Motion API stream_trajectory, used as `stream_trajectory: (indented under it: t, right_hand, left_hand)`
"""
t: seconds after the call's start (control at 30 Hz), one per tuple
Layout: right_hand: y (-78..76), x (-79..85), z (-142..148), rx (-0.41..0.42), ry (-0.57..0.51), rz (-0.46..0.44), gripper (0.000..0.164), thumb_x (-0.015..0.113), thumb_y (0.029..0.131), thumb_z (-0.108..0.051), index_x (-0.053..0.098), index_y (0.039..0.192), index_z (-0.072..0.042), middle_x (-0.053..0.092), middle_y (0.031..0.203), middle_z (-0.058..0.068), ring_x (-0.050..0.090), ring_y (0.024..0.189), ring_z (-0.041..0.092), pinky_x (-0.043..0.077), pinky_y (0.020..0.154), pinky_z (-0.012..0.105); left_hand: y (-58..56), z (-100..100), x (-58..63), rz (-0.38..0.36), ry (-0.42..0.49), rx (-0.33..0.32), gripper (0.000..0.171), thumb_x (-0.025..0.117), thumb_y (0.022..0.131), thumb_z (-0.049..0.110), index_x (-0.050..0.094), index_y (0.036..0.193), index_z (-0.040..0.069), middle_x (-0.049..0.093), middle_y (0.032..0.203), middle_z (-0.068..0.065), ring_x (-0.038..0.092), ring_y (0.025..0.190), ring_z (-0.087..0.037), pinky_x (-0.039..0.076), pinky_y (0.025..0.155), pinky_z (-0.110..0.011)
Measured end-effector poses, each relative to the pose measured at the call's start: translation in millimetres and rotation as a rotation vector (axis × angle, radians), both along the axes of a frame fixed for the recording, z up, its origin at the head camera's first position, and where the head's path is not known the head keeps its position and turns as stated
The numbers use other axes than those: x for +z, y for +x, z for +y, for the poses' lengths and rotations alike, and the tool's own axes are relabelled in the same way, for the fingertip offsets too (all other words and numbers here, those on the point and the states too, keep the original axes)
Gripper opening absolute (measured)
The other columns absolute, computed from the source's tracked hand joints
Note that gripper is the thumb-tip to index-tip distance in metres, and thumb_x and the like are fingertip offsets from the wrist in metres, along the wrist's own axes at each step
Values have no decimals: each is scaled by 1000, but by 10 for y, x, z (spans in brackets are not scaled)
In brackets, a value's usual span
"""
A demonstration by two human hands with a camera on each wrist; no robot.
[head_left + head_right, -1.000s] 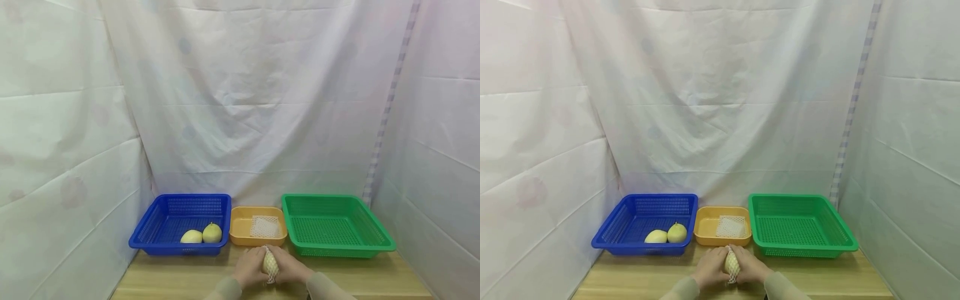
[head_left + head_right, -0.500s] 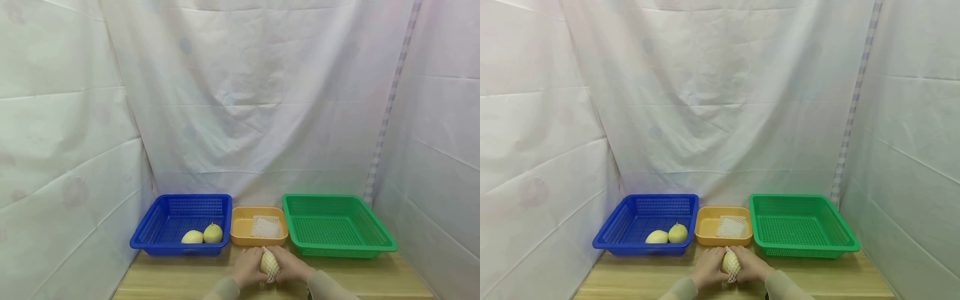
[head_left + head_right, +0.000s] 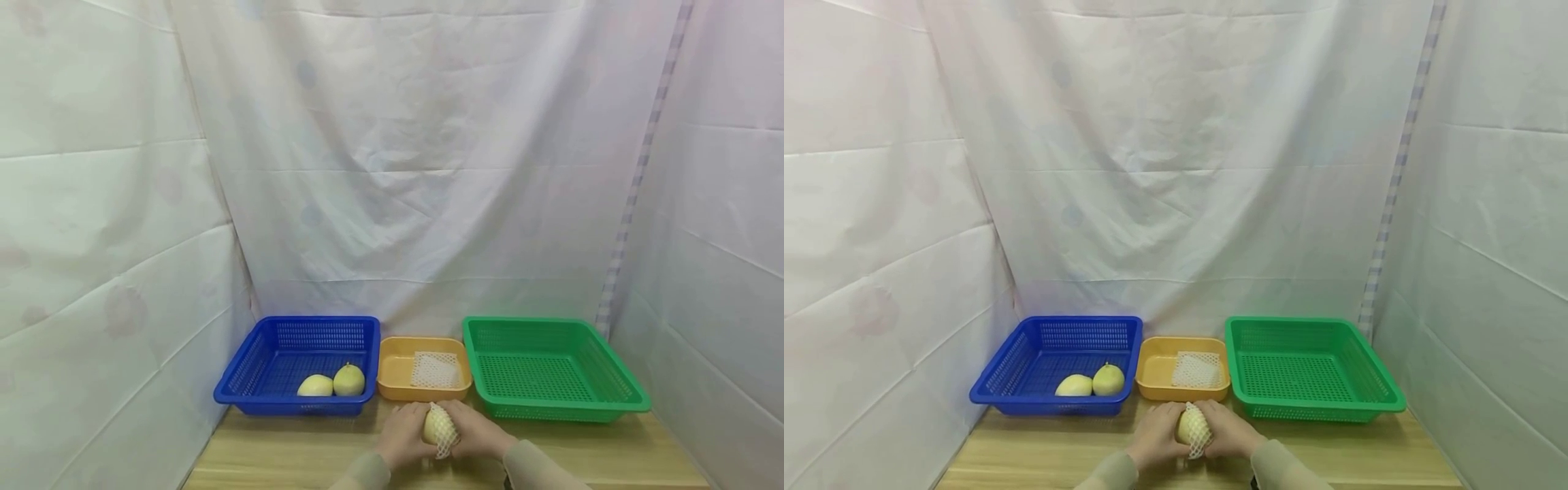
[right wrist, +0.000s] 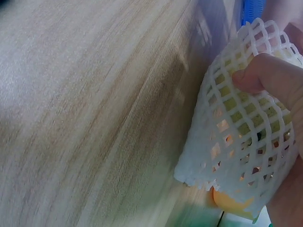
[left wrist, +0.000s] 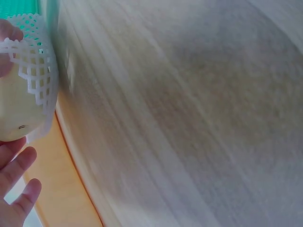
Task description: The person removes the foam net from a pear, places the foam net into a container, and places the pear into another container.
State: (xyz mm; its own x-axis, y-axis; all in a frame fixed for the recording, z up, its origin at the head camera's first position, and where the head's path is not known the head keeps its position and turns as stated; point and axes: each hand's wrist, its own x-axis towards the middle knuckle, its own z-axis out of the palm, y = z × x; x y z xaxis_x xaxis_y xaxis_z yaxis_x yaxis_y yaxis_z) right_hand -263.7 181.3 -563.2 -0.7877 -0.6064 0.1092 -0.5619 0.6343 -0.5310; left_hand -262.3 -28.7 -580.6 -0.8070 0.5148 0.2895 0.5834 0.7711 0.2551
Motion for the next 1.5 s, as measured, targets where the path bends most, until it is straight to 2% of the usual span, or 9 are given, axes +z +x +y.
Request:
stream_trajectory:
  t: [0.2,0.37,0.57,0.67,0.77,0.9,1.03,1.2,1.5]
  right_hand:
    - [-9,-13,17,-34,11,-26,83,85,62,-16,47,137,-16,53,124,-4,52,107,13,47,90,38]
    - [-7,-13,27,-36,23,-20,76,85,69,-34,50,134,-15,55,123,-5,53,108,13,48,90,40]
    - [-11,-22,14,-40,56,-11,78,82,70,-50,52,133,-15,55,122,-6,53,107,11,48,89,38]
    - [-7,-10,-10,-43,76,4,79,83,70,-46,51,134,-14,55,121,-6,53,106,11,49,89,38]
    - [2,3,-34,-47,92,12,79,85,69,-34,49,136,-12,56,122,-5,54,106,12,49,88,38]
    - [3,-1,-54,-53,97,12,80,84,66,-22,48,137,-11,55,124,-3,54,107,13,49,88,40]
    - [-23,-20,-60,-59,107,21,80,84,67,-23,48,137,-10,56,124,-2,54,108,15,49,90,41]
    - [-51,-49,-60,-68,127,29,82,84,67,-30,48,137,-9,56,124,0,55,108,15,49,89,41]
    - [-40,-54,-70,-97,123,-15,85,84,67,-40,48,137,-9,58,119,1,57,107,19,47,93,45]
  left_hand:
    - [-5,-18,17,-27,13,15,68,81,65,54,61,119,17,62,105,8,57,94,-8,46,87,-34]
    - [-4,-43,14,-53,21,28,63,82,65,54,62,114,19,62,101,11,57,92,-7,47,85,-34]
    - [12,-62,15,-77,23,37,63,82,66,55,62,114,19,62,102,10,57,93,-8,48,84,-36]
    - [12,-65,11,-84,26,41,62,81,66,54,62,114,19,62,102,10,57,93,-8,48,84,-35]
    - [9,-69,6,-95,29,43,63,80,67,55,62,115,18,62,102,10,57,92,-8,49,83,-33]
    - [9,-74,-6,-108,34,32,70,78,71,55,59,125,15,63,111,5,58,98,-10,50,83,-34]
    - [19,-74,-9,-78,29,3,77,77,75,53,51,137,17,60,124,2,58,107,-13,50,87,-37]
    - [27,-63,15,-5,-7,-41,77,78,75,50,50,138,19,58,128,3,57,110,-12,50,86,-33]
    - [37,36,32,97,-171,-76,82,77,74,51,47,141,15,52,139,-1,51,122,-18,45,97,-40]
